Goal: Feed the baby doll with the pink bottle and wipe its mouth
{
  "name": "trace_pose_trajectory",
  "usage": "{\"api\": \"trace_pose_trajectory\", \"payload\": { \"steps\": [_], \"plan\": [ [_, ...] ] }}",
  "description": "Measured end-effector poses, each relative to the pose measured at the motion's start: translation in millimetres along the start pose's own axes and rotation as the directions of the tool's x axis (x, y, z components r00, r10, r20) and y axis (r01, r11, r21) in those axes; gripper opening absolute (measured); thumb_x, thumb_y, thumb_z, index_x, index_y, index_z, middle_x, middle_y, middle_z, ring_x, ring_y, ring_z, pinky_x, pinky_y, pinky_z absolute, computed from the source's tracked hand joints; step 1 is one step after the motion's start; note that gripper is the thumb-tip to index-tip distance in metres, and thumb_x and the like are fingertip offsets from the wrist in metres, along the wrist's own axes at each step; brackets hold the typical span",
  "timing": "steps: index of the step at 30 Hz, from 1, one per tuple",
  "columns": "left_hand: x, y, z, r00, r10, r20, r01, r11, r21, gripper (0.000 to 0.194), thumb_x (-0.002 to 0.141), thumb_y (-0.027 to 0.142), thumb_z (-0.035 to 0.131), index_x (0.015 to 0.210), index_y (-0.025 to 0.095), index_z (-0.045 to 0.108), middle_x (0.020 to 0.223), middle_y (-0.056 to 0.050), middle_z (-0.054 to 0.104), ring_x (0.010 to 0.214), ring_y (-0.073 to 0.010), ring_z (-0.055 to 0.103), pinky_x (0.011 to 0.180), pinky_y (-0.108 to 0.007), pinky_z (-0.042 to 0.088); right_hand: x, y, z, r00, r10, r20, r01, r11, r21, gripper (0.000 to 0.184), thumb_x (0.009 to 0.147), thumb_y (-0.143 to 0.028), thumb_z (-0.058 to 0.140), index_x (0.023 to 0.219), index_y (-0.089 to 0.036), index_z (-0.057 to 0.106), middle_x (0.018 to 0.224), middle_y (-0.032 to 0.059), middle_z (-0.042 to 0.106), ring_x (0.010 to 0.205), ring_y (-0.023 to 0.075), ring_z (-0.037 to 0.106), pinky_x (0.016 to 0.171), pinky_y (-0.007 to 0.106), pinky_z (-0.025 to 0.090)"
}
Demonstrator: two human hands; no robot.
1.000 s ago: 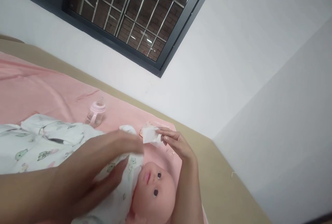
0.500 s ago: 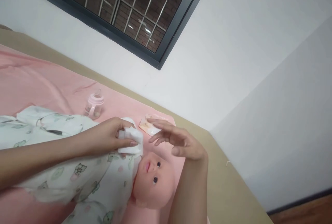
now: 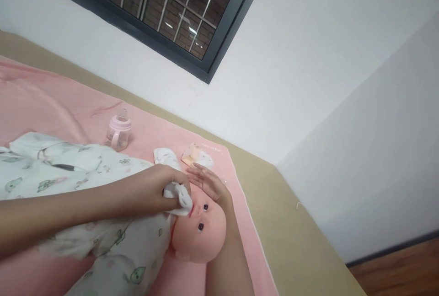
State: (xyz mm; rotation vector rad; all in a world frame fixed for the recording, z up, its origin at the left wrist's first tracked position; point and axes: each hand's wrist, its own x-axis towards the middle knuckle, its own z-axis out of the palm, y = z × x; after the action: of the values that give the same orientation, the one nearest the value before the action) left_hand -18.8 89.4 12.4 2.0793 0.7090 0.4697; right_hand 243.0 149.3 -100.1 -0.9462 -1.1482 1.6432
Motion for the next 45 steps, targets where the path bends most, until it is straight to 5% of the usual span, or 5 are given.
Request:
{"api": "trace_pose_trajectory", "payload": {
  "steps": [7,14,32,45],
  "plan": [
    [5,-14,10.3,0.984,0.17,-0.046,-0.154,0.958,0.244,0.023,0.067,0.012,0.05,0.072,0.02,0.07,0.07,0.004,0.069,0.061,-0.0117,0.057,0.055,-0.02,0.036,0,1,-1,0.997,-0.026,-0.074,0.031,0.998,0.063,0.063,0.071,-0.041,0.073,0.126,-0.02,0.053,0.127,0.0126,0.06,0.11,0.0247,0.062,0.106,0.045,0.039],
    [8,-28,14.6,0.937,0.339,-0.081,-0.3,0.904,0.306,0.028,0.065,0.008,0.046,0.071,0.02,0.071,0.074,0.003,0.067,0.065,-0.0114,0.058,0.058,-0.021,0.037,1,5,-1,0.994,-0.04,-0.098,0.046,0.997,0.058,0.059,0.071,-0.041,0.073,0.123,-0.02,0.055,0.124,0.0121,0.062,0.11,0.025,0.062,0.106,0.046,0.04],
    [11,-40,15.3,0.936,0.328,-0.126,-0.277,0.91,0.308,0.037,0.064,0.003,0.049,0.083,0.025,0.072,0.088,0.004,0.066,0.076,-0.0105,0.06,0.067,-0.019,0.038,-12,-4,21,0.97,-0.141,-0.197,0.119,0.986,-0.119,0.051,0.07,-0.049,0.072,0.113,-0.023,0.061,0.117,0.0095,0.066,0.113,0.0257,0.06,0.101,0.046,0.045],
    [13,-39,14.7,0.94,0.32,-0.118,-0.265,0.903,0.339,0.047,0.066,0.002,0.044,0.09,0.03,0.073,0.092,0.004,0.063,0.081,-0.0116,0.058,0.07,-0.02,0.037,-4,0,7,0.989,-0.056,-0.14,0.048,0.997,-0.057,0.046,0.072,-0.045,0.071,0.112,-0.025,0.06,0.121,0.0087,0.063,0.116,0.0267,0.058,0.102,0.048,0.043]
  ]
}}
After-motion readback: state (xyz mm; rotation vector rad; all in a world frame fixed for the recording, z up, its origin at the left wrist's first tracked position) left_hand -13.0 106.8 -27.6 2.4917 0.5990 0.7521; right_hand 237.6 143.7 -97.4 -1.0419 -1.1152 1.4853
